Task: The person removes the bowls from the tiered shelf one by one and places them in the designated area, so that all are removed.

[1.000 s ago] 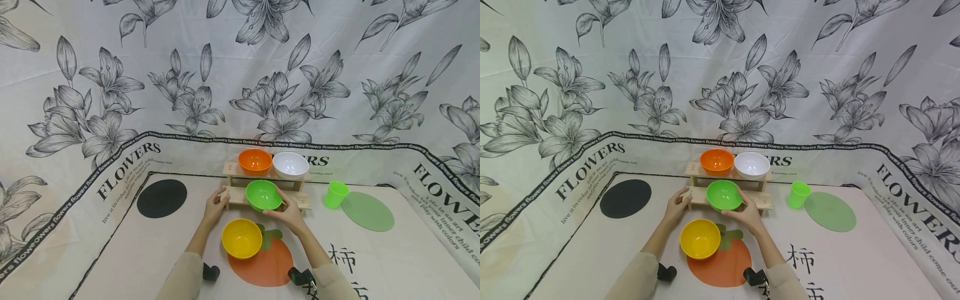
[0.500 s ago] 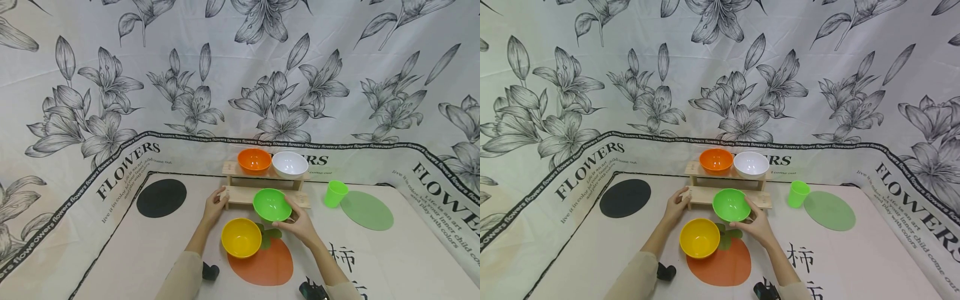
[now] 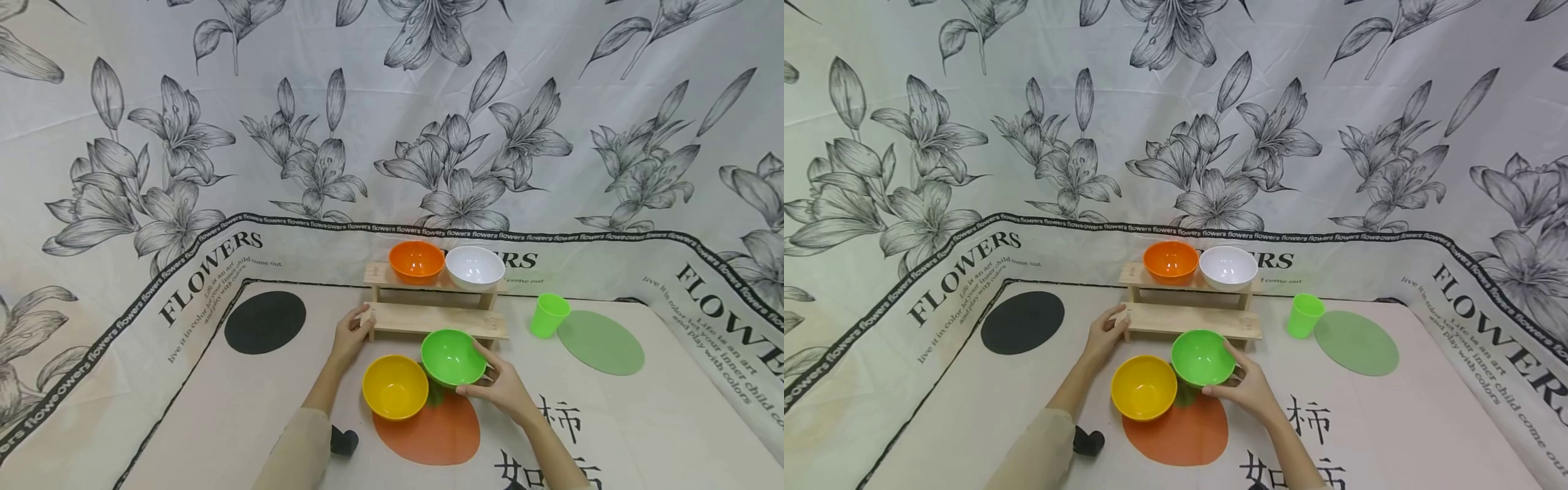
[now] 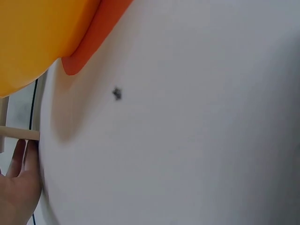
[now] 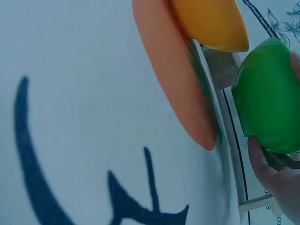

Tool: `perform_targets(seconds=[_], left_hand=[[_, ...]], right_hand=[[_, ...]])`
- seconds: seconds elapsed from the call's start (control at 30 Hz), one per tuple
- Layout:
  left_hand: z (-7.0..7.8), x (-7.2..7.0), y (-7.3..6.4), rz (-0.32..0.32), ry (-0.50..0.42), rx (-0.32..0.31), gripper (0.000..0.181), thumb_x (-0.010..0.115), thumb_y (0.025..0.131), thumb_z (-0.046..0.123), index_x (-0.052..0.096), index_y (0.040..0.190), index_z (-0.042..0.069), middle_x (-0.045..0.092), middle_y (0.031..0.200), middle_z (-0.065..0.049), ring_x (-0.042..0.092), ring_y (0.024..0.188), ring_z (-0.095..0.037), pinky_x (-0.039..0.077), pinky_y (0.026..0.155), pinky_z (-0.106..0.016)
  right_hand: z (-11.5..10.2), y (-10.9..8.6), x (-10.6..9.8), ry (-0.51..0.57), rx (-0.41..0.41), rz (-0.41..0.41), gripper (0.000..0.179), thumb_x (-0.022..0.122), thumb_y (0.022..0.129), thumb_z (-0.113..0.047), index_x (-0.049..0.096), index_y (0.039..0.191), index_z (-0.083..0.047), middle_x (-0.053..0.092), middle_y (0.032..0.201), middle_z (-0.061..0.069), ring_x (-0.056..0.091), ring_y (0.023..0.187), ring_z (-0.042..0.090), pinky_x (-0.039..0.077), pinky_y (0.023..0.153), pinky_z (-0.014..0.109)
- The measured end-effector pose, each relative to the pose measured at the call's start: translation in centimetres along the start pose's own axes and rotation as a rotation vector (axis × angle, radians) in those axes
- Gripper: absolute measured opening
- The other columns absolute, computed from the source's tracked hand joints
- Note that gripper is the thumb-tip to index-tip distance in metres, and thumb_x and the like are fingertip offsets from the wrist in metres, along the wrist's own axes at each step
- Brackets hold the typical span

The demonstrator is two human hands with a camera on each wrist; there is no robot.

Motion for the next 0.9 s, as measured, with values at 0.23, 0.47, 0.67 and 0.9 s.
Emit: perform_targets(seconds=[0.23,0.47,0.67,0.9], left_hand=[[0.7,-0.2,-0.4,-0.009,-0.002,-0.018,0.045,0.063,0.091,0.015,0.052,0.132,0.001,0.058,0.12,-0.025,0.06,0.101,-0.028,0.054,0.084,-0.037],[-2.1,-0.4,1.0,-0.006,-0.054,-0.052,0.048,0.068,0.088,0.024,0.055,0.13,0.006,0.06,0.118,-0.022,0.061,0.099,-0.021,0.055,0.083,-0.029],[-2.9,-0.4,1.3,-0.019,-0.137,-0.09,0.046,0.069,0.087,0.019,0.056,0.129,0.006,0.062,0.114,-0.022,0.062,0.094,-0.019,0.054,0.086,-0.033],[-3.2,-0.4,1.4,-0.045,-0.161,-0.124,0.049,0.069,0.086,0.022,0.055,0.13,0.006,0.061,0.113,-0.021,0.063,0.095,-0.02,0.054,0.086,-0.033]], right_hand=[[1.1,-0.7,0.1,-0.033,0.028,-0.011,0.092,0.08,0.072,-0.005,0.025,0.144,0.007,0.025,0.148,0.029,0.043,0.123,0.047,0.048,0.095,0.033],[1.5,-1.3,0.1,-0.019,0.032,-0.026,0.091,0.079,0.071,-0.001,0.025,0.143,0.01,0.023,0.146,0.033,0.047,0.119,0.046,0.051,0.088,0.023],[1.8,-1.6,-0.1,-0.028,0.049,-0.05,0.093,0.08,0.07,-0.002,0.025,0.144,0.009,0.022,0.146,0.034,0.048,0.118,0.046,0.052,0.087,0.024],[2.0,-2.1,0.2,0.003,0.003,-0.139,0.094,0.079,0.069,0.0,0.022,0.143,0.011,0.018,0.145,0.038,0.044,0.118,0.052,0.052,0.087,0.025]])
Point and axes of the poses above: each hand's wrist, its own y-axis towards the middle knuckle, its own x-axis out of the palm, z = x × y, the point moved 10 cm from there along y, towards the middle knuckle
